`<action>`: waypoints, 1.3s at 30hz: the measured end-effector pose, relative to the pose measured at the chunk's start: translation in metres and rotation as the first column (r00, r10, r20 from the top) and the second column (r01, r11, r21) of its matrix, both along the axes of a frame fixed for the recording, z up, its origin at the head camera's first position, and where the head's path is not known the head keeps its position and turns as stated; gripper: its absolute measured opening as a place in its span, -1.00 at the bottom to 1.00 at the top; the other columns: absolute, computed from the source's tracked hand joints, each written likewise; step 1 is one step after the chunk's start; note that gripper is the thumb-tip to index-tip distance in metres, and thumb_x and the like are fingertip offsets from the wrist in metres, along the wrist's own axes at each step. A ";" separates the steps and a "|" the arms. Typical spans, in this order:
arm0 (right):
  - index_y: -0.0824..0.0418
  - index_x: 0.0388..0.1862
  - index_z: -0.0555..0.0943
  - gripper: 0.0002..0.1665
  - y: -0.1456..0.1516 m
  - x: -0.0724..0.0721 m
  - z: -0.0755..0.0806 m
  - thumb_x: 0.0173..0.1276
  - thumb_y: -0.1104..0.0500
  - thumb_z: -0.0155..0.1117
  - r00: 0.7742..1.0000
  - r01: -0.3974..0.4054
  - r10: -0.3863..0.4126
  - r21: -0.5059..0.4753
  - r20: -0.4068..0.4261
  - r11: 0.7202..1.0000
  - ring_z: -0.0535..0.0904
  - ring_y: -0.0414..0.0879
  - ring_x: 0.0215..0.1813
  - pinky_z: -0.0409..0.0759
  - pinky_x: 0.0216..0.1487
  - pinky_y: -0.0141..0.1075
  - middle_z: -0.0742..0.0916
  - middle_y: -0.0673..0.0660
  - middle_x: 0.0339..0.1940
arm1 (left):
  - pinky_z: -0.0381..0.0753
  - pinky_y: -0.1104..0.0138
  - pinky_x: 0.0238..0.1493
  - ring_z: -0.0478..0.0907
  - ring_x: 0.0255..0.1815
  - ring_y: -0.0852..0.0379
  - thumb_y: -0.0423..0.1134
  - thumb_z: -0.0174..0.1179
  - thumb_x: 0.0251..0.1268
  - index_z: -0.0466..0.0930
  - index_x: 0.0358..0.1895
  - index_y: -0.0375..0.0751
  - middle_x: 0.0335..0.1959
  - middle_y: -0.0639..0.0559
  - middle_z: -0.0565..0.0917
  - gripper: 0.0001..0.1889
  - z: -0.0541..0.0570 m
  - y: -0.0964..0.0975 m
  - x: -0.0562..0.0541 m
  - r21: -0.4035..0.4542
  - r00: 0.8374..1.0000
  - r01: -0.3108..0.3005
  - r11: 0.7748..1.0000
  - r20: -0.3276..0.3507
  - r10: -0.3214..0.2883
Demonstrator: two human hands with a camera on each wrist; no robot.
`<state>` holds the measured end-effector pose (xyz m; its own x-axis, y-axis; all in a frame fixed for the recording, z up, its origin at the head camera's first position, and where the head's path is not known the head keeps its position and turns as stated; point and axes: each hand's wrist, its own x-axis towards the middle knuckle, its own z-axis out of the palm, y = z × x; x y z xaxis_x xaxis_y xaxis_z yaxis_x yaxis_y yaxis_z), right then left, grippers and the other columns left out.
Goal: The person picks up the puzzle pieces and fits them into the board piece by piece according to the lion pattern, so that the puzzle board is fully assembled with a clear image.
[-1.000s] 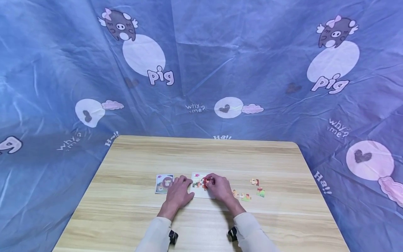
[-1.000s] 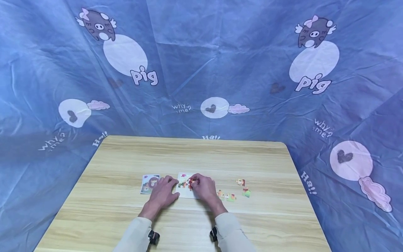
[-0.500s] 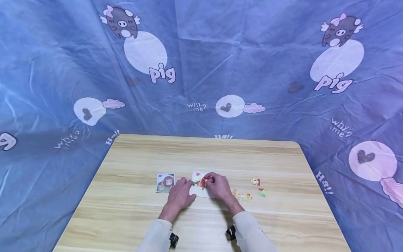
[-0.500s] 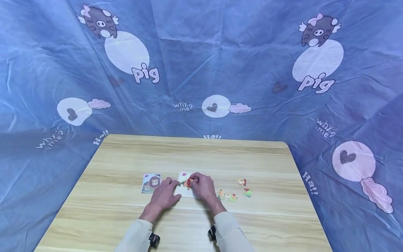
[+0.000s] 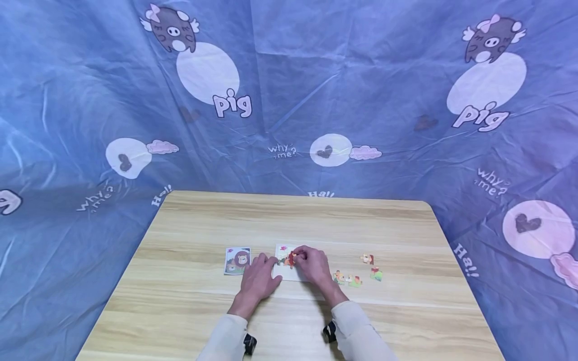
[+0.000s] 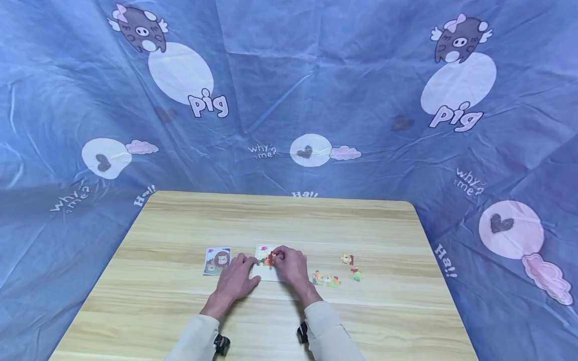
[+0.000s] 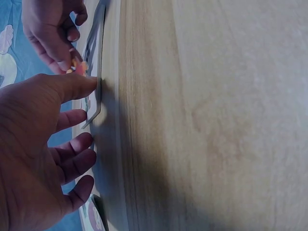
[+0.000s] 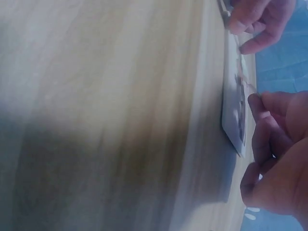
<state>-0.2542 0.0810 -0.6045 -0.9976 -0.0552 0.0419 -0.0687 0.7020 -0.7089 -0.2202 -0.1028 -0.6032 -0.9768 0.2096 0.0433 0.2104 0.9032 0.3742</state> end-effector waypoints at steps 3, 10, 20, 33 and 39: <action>-0.03 -0.25 0.75 -0.86 0.000 0.001 -0.001 0.20 0.14 0.37 0.999 -0.002 0.004 0.069 -0.031 0.998 0.52 -0.34 -0.52 0.51 -0.31 -0.33 0.76 -0.12 -0.47 | 0.40 0.20 -0.25 0.43 -0.21 0.04 0.02 0.30 0.04 0.57 0.12 -0.06 -0.20 -0.01 0.51 -0.48 -0.001 0.000 -0.001 0.001 1.000 -0.011 1.000 0.012 0.011; -0.11 -0.21 0.75 -0.84 0.000 0.004 -0.004 0.21 0.09 0.38 0.992 -0.003 0.023 0.163 -0.122 0.987 0.58 -0.30 -0.45 0.52 -0.19 -0.21 0.77 -0.15 -0.43 | 0.43 0.14 -0.19 0.45 -0.16 0.02 0.04 0.32 0.01 0.56 0.15 -0.06 -0.17 -0.02 0.52 -0.43 0.000 0.001 -0.003 -0.004 0.999 -0.028 1.000 0.033 0.028; -0.12 -0.03 0.69 -0.62 -0.002 0.010 -0.009 0.14 -0.11 0.41 0.974 -0.103 0.165 0.348 -0.155 0.932 0.52 -0.04 -0.16 0.33 -0.18 -0.18 0.66 0.01 -0.19 | 0.45 0.10 -0.15 0.48 -0.09 -0.01 0.07 0.30 0.01 0.54 0.21 -0.06 -0.11 -0.04 0.54 -0.38 0.001 0.000 -0.003 -0.018 0.998 -0.039 0.999 0.045 0.039; -0.08 -0.09 0.69 -0.72 -0.006 0.008 -0.011 0.22 -0.06 0.37 0.959 -0.122 0.207 0.378 -0.192 0.918 0.55 -0.03 -0.16 0.27 -0.26 -0.24 0.66 -0.02 -0.21 | 0.44 0.13 -0.19 0.46 -0.13 0.01 0.07 0.33 -0.01 0.54 0.20 -0.06 -0.15 -0.03 0.53 -0.37 0.003 -0.003 -0.008 -0.024 0.997 -0.032 0.999 0.075 0.034; -0.12 0.02 0.66 -0.62 0.000 0.009 -0.006 0.19 -0.03 0.37 0.977 -0.143 0.186 0.319 -0.108 0.937 0.53 -0.09 -0.15 0.28 -0.22 -0.24 0.63 -0.04 -0.21 | 0.44 0.14 -0.22 0.45 -0.14 0.00 0.05 0.33 -0.01 0.55 0.18 -0.07 -0.17 -0.03 0.53 -0.39 0.002 -0.002 -0.008 -0.017 0.997 -0.030 0.999 0.070 0.031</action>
